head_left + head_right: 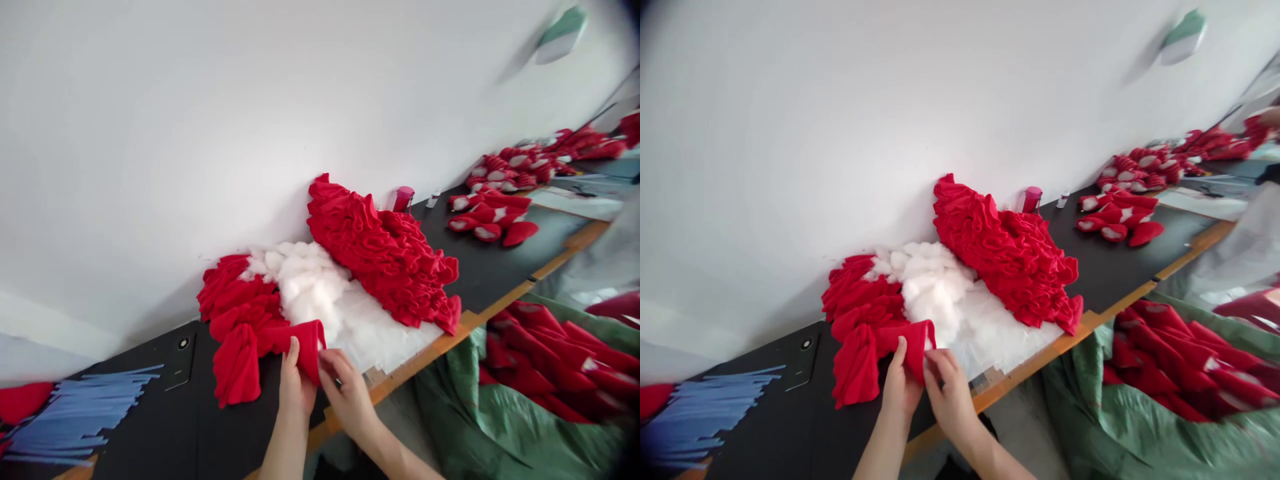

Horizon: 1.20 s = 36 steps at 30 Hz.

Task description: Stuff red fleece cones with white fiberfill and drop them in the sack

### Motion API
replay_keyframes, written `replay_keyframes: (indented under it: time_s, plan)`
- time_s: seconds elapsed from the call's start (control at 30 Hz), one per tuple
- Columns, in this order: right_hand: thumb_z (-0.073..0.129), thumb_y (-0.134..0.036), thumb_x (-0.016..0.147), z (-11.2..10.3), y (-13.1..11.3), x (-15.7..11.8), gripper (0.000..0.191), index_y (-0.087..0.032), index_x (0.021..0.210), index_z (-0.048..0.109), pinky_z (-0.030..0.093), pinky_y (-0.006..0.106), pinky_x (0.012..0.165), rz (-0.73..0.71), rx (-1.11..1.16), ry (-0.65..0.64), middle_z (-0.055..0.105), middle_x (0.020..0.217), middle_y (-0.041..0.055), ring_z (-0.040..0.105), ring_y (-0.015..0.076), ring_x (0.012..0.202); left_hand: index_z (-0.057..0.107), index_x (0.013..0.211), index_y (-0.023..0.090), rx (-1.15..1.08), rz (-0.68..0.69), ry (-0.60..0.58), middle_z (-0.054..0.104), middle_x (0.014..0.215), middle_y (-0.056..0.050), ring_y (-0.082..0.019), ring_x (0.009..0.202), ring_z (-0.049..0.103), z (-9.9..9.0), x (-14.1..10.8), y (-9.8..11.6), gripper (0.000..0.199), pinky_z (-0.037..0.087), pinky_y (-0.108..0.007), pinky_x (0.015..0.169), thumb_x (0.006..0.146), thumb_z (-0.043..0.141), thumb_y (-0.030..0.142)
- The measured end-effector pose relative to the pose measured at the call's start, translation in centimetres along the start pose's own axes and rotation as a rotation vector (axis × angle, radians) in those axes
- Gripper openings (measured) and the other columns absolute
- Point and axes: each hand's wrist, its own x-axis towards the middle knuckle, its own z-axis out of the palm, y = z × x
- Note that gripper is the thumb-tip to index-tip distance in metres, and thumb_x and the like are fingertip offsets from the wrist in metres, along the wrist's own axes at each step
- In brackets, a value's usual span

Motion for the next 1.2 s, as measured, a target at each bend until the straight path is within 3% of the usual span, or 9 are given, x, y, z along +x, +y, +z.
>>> replay_keyframes:
  time_s: [0.1, 0.3, 0.4, 0.53, 0.6, 0.8, 0.93, 1.1, 1.2]
  plan:
    - [0.043, -0.003, 0.076, 1.2, -0.5, -2.1, 0.035, -0.023, 0.096, 0.063, 0.052, 0.031, 0.078, -0.089, -0.073, 0.012, 0.062, 0.097, 0.0074, 0.062, 0.0201, 0.088, 0.065, 0.096, 0.016, 0.041, 0.004, -0.081, 0.070, 0.089, -0.008, -0.020, 0.076, 0.068, -0.9, -1.5, -0.9, 0.036, 0.055, -0.029, 0.075, 0.065, 0.081, 0.023]
    - [0.047, -0.010, 0.082, 1.1, -0.3, -4.6, 0.021, -0.023, 0.070, 0.060, 0.049, 0.028, 0.064, -0.018, -0.060, 0.116, 0.057, 0.073, 0.0021, 0.058, 0.0165, 0.068, 0.064, 0.088, 0.014, 0.157, 0.010, -0.075, 0.068, 0.076, -0.006, -0.016, 0.065, 0.065, -2.4, -2.3, -2.3, 0.029, 0.055, -0.024, 0.064, 0.065, 0.080, 0.019]
    - [0.057, -0.024, 0.083, 0.7, 0.3, -5.2, 0.004, -0.023, 0.083, 0.060, 0.051, 0.030, 0.064, 0.190, 0.149, 0.261, 0.060, 0.077, 0.0023, 0.059, 0.0175, 0.070, 0.062, 0.099, 0.018, 0.212, 0.067, -0.043, 0.069, 0.081, -0.003, -0.016, 0.065, 0.065, -2.3, -2.3, -2.5, 0.038, 0.053, -0.023, 0.059, 0.066, 0.079, 0.015]
    - [0.064, -0.042, 0.078, 0.2, 0.5, -5.1, 0.041, -0.025, 0.114, 0.053, 0.055, 0.032, 0.069, 0.357, 0.468, 0.364, 0.061, 0.105, 0.0075, 0.063, 0.0201, 0.086, 0.058, 0.111, 0.021, 0.305, 0.065, -0.167, 0.070, 0.094, -0.007, -0.021, 0.075, 0.068, -1.9, -3.5, -2.8, 0.050, 0.054, -0.026, 0.062, 0.066, 0.081, 0.020]
    - [0.063, -0.044, 0.080, 0.0, 0.3, -5.1, 0.040, -0.026, 0.113, 0.052, 0.056, 0.032, 0.072, 0.372, 0.553, 0.344, 0.062, 0.108, 0.0075, 0.064, 0.0202, 0.088, 0.059, 0.111, 0.019, 0.272, 0.010, -0.243, 0.070, 0.098, -0.010, -0.024, 0.085, 0.068, -2.0, -4.2, -2.8, 0.047, 0.055, -0.030, 0.071, 0.070, 0.079, 0.029]
    - [0.055, -0.033, 0.085, 0.1, 0.3, -5.5, 0.022, -0.025, 0.103, 0.064, 0.055, 0.034, 0.082, 0.171, 0.274, 0.387, 0.054, 0.119, 0.0092, 0.060, 0.0225, 0.102, 0.069, 0.099, 0.009, 0.178, -0.324, -0.222, 0.071, 0.095, -0.018, -0.029, 0.084, 0.069, -2.0, -4.8, -1.9, 0.036, 0.057, -0.036, 0.073, 0.087, 0.058, 0.042]
    - [0.052, -0.009, 0.080, 0.2, -0.4, -4.8, 0.041, -0.028, 0.115, 0.063, 0.045, 0.036, 0.098, 0.049, 0.121, 0.255, 0.052, 0.123, 0.0069, 0.053, 0.0220, 0.115, 0.068, 0.102, 0.007, 0.141, -0.354, -0.235, 0.070, 0.103, -0.018, -0.027, 0.094, 0.067, -1.7, -5.3, -1.9, 0.030, 0.054, -0.033, 0.083, 0.091, 0.053, 0.031]
    - [0.055, -0.010, 0.078, -0.3, -1.1, -3.8, 0.017, -0.021, 0.079, 0.068, 0.052, 0.031, 0.079, 0.057, -0.004, 0.372, 0.058, 0.100, 0.0070, 0.060, 0.0203, 0.091, 0.068, 0.104, 0.009, 0.121, -0.360, -0.214, 0.070, 0.103, -0.017, -0.027, 0.096, 0.067, -2.1, -5.5, -2.2, 0.027, 0.054, -0.034, 0.084, 0.092, 0.051, 0.027]
    - [0.053, -0.007, 0.075, -0.2, -1.1, -3.6, 0.032, -0.022, 0.102, 0.064, 0.051, 0.032, 0.086, 0.011, -0.025, 0.354, 0.053, 0.118, 0.0090, 0.058, 0.0214, 0.103, 0.068, 0.104, 0.008, 0.074, -0.381, -0.266, 0.069, 0.107, -0.018, -0.027, 0.100, 0.065, -2.5, -5.1, -1.8, 0.031, 0.053, -0.034, 0.087, 0.094, 0.047, 0.028]
